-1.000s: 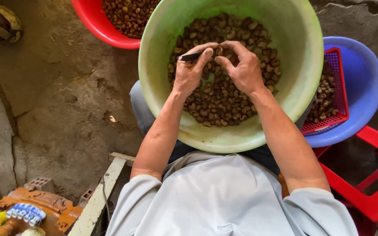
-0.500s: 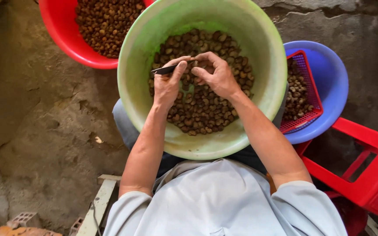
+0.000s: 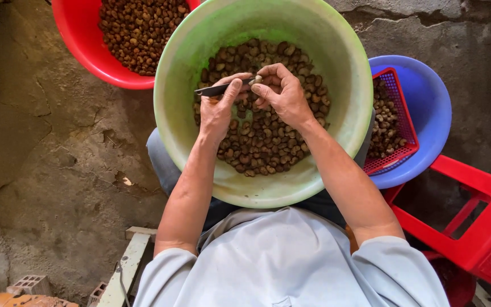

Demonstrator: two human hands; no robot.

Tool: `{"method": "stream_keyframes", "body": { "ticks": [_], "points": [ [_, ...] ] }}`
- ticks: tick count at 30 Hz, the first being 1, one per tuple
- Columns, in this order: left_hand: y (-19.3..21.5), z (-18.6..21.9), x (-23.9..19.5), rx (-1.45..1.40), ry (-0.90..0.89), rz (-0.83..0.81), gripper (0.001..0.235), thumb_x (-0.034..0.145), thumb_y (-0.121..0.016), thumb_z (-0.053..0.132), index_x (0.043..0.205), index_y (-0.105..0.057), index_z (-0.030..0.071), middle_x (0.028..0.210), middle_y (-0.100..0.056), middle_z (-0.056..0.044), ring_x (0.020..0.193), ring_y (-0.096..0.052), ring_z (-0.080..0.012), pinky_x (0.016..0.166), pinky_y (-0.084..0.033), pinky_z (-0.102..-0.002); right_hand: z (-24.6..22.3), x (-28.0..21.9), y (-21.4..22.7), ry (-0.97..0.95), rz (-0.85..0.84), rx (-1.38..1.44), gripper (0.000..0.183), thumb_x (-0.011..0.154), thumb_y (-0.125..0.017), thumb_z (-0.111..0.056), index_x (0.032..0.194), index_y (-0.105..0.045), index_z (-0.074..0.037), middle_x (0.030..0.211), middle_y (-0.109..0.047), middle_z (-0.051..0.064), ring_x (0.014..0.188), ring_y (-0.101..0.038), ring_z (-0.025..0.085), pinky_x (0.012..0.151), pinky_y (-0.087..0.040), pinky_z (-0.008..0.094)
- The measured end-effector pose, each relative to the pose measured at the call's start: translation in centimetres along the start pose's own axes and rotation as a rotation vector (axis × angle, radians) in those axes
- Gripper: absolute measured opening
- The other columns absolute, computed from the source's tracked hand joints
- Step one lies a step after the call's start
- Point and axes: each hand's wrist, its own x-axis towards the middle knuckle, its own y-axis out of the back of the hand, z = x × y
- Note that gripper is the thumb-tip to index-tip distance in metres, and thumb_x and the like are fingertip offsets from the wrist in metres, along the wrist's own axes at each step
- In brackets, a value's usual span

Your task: A person is sitting on a stool and using a small knife to scrape the skin off nuts in a large green bowl.

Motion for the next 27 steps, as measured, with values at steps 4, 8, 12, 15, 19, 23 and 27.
{"method": "stream_keyframes", "body": {
  "ticks": [4,8,12,15,19,23,27],
  "points": [
    [0.5,-1.3,0.2,0.033,-0.007,0.006,0.023,0.104,-0.068,0.018,0.117,-0.075,0.001,0.110,-0.077,-0.016,0.097,-0.074,-0.0200,0.081,-0.063,-0.029,0.3,-0.1,0.0,0.027,-0.002,-0.036,0.031,0.099,-0.076,-0.008,0.121,-0.057,0.004,0.099,-0.072,0.018,0.071,-0.075,0.018,0.063,-0.069,0.030],
    [0.4,-1.1,0.2,0.036,0.005,-0.005,0.021,0.103,-0.068,0.019,0.115,-0.076,0.003,0.111,-0.077,-0.013,0.097,-0.073,-0.0183,0.081,-0.063,-0.028,0.7,-0.1,0.0,0.037,0.005,-0.066,0.031,0.099,-0.076,-0.009,0.121,-0.058,0.004,0.098,-0.072,0.017,0.072,-0.075,0.017,0.062,-0.068,0.029],
    [0.3,-1.4,0.1,0.056,0.015,0.016,0.022,0.103,-0.068,0.019,0.115,-0.075,0.002,0.108,-0.077,-0.015,0.097,-0.076,-0.0227,0.080,-0.063,-0.028,1.4,0.2,0.7,0.090,0.020,-0.164,0.025,0.098,-0.074,-0.005,0.118,-0.060,-0.001,0.095,-0.071,0.015,0.071,-0.072,0.015,0.058,-0.065,0.028],
    [1.2,-1.0,0.4,0.200,0.081,0.014,0.030,0.100,-0.064,0.033,0.110,-0.075,0.007,0.107,-0.077,-0.008,0.096,-0.078,-0.0219,0.081,-0.064,-0.031,-2.8,-0.6,-0.1,0.150,0.118,-0.293,0.015,0.099,-0.066,-0.012,0.109,-0.056,-0.013,0.096,-0.060,0.000,0.075,-0.056,0.009,0.062,-0.050,0.024],
    [2.0,-2.5,0.5,0.331,0.096,0.080,0.028,0.098,-0.064,0.029,0.108,-0.076,0.006,0.097,-0.078,-0.008,0.087,-0.080,-0.0186,0.078,-0.065,-0.030,-5.2,-2.3,2.8,0.327,0.202,-0.306,0.015,0.102,-0.060,-0.006,0.112,-0.052,-0.013,0.096,-0.061,0.005,0.078,-0.056,0.014,0.070,-0.051,0.029],
    [2.4,-3.0,0.2,0.405,0.000,-0.005,0.033,0.102,-0.061,0.035,0.119,-0.072,0.009,0.109,-0.078,-0.010,0.089,-0.082,-0.0204,0.072,-0.064,-0.028,-7.5,-6.0,7.8,0.503,0.486,-0.534,0.019,0.105,-0.058,0.000,0.118,-0.053,-0.013,0.102,-0.054,0.006,0.084,-0.052,0.016,0.076,-0.046,0.031],
    [2.8,-3.0,-0.2,0.427,-0.103,-0.067,0.037,0.107,-0.057,0.047,0.126,-0.068,0.017,0.100,-0.078,-0.008,0.096,-0.080,-0.0204,0.072,-0.063,-0.034,-5.8,-10.8,15.3,0.490,0.572,-0.615,0.011,0.113,-0.056,-0.007,0.118,-0.049,-0.001,0.096,-0.055,0.017,0.054,-0.041,0.016,0.047,-0.039,0.029]
  ]
}}
